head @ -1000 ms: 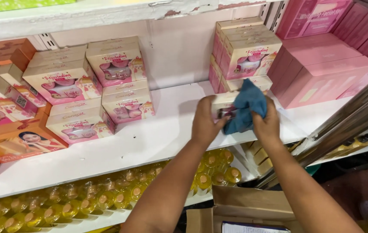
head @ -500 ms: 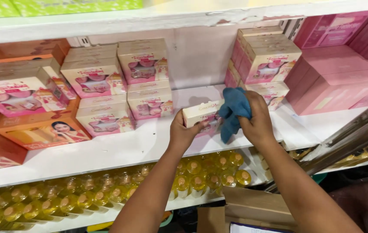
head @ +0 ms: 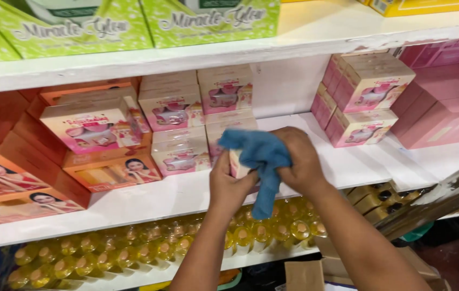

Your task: Cleaning and organizing skincare product boxes on a store shelf.

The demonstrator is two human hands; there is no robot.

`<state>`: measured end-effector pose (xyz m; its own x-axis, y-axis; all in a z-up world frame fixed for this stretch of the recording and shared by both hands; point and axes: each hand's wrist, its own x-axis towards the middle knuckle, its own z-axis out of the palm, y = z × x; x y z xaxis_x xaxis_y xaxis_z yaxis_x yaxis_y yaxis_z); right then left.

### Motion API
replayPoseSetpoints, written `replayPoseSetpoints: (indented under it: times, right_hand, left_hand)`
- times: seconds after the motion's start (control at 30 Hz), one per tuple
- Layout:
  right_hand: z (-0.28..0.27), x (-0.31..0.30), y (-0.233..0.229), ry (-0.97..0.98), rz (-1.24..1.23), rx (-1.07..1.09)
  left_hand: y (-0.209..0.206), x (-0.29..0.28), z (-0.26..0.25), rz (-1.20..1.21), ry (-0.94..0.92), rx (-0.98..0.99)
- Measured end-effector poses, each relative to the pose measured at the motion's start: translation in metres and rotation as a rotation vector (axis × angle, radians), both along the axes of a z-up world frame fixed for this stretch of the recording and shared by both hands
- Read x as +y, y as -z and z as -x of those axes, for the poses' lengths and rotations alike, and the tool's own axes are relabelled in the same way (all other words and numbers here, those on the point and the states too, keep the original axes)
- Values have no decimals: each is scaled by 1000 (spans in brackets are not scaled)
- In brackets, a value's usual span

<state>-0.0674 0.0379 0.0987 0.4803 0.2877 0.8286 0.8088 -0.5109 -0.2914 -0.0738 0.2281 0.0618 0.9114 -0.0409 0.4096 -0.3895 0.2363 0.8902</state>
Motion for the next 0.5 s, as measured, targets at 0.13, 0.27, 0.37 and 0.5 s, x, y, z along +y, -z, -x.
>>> replayPoseSetpoints:
  times: [0.13,0.27,0.37,0.5]
  right_hand:
    - [3,7,0,47,-189,129]
    - [31,55,-21,77,-2,-44]
    - [46,92,-29,127,33,-111]
    - [53,113,-32,239,44,-203]
  left_hand:
    - [-36,47,19,-161,-112,16]
    - [-13,59,18,-79,-117,4]
    - [4,56,11,20,-102,-97]
    - [4,56,18,124,-25,-83]
